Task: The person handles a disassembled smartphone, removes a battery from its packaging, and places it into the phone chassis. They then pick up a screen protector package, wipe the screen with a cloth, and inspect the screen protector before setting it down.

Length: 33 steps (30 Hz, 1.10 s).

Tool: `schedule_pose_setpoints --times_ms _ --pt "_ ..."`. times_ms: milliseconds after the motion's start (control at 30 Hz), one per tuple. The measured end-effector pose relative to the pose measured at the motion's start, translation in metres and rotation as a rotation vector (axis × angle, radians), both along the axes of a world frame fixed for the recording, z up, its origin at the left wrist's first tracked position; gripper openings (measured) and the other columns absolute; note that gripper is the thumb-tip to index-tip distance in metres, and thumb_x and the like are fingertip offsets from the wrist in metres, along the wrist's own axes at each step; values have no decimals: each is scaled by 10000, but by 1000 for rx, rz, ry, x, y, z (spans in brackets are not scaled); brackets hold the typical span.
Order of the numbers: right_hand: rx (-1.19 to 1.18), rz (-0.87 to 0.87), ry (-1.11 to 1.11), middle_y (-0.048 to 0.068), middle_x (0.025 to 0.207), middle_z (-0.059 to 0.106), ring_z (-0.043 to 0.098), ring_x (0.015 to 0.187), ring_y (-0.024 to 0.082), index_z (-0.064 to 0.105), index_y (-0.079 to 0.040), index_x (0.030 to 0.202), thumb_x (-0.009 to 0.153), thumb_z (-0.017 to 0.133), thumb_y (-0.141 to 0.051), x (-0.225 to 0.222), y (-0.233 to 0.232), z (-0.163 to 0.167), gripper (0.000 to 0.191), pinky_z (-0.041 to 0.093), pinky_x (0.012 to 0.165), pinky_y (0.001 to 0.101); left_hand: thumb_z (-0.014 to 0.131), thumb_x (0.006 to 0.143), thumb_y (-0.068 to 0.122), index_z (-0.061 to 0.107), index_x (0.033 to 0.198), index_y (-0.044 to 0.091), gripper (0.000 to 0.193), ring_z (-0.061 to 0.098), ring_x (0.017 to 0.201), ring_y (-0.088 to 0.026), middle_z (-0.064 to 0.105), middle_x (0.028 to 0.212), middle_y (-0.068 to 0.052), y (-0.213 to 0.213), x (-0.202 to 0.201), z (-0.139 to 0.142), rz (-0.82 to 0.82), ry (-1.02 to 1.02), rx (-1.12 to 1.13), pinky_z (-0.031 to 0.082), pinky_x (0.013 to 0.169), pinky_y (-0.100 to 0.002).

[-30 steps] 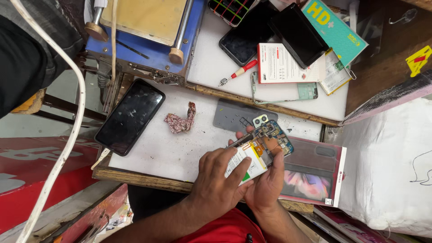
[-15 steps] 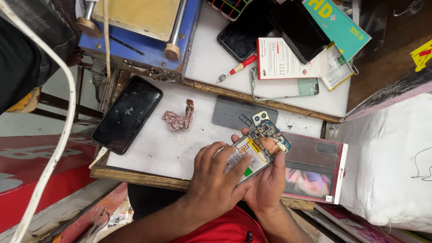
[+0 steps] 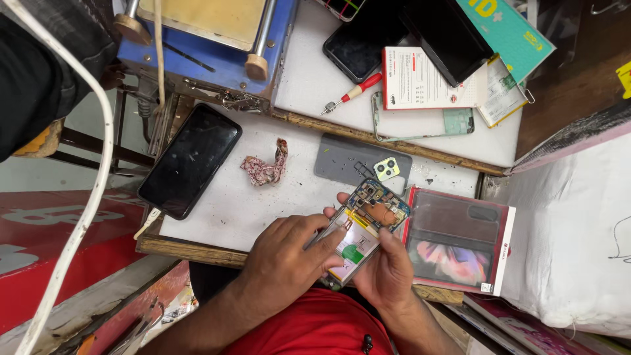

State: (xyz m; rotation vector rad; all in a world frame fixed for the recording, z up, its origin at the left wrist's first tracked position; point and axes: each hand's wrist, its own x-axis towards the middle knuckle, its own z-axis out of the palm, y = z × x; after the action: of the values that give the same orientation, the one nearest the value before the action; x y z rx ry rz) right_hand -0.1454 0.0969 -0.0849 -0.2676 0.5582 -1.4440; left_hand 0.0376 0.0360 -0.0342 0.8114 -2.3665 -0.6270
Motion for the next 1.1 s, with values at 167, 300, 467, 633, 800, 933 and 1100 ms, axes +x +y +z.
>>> schedule_pose_setpoints --times_ms 167,300,467,633,800,933,1100 --pt "92 -33 -78 256 1563 419 479 1374 444 392 -50 1525 1099 318 -495 0 -3 -4 620 462 1102 617 761 829 153 714 1068 72 257 634 996 -241 628 1050 -72 -8 16 5 -176 -45 -168 532 852 -406" --pt "104 -30 -85 254 1543 425 492 1361 432 421 -62 1525 1114 298 -515 0 -3 -8 624 452 1112 624 747 860 140 701 1014 41 188 634 990 -219 633 992 -63 -6 15 0 -226 -61 -228 538 877 -404" --pt "118 -10 -84 258 1535 462 514 1353 431 449 -74 1477 1116 324 -497 -7 -3 -9 570 450 1121 580 719 953 144 709 1096 34 181 628 1079 -231 658 1129 -90 -2 5 -2 -264 -99 -244 529 961 -438" --pt "149 19 -124 259 1543 492 529 1359 373 467 -81 1449 1112 360 -469 -16 1 -11 524 462 1119 517 641 926 226 702 1216 60 339 499 1366 -319 608 1379 -113 1 -1 0 -205 -172 -161 393 1102 -601" --pt "164 51 -200 250 1534 477 531 1356 372 393 -50 1462 1069 512 -205 -20 4 -12 440 469 1140 522 636 925 238 704 1213 88 332 430 1449 -349 610 1380 -89 1 -3 0 -225 -203 -139 340 1129 -637" --pt "221 69 33 262 1500 485 536 1348 385 333 -43 1519 837 545 1 -17 3 -6 716 469 1133 528 718 880 256 702 1189 84 354 446 1424 -361 619 1344 -78 5 -1 2 -238 -171 -100 349 1115 -642" --pt "156 113 -25 280 1489 475 514 1351 415 165 -164 1592 862 570 -17 -13 5 9 848 459 1111 552 837 871 222 539 1341 95 571 536 1336 -317 566 1357 -90 3 -7 0 54 171 177 456 1136 -511"
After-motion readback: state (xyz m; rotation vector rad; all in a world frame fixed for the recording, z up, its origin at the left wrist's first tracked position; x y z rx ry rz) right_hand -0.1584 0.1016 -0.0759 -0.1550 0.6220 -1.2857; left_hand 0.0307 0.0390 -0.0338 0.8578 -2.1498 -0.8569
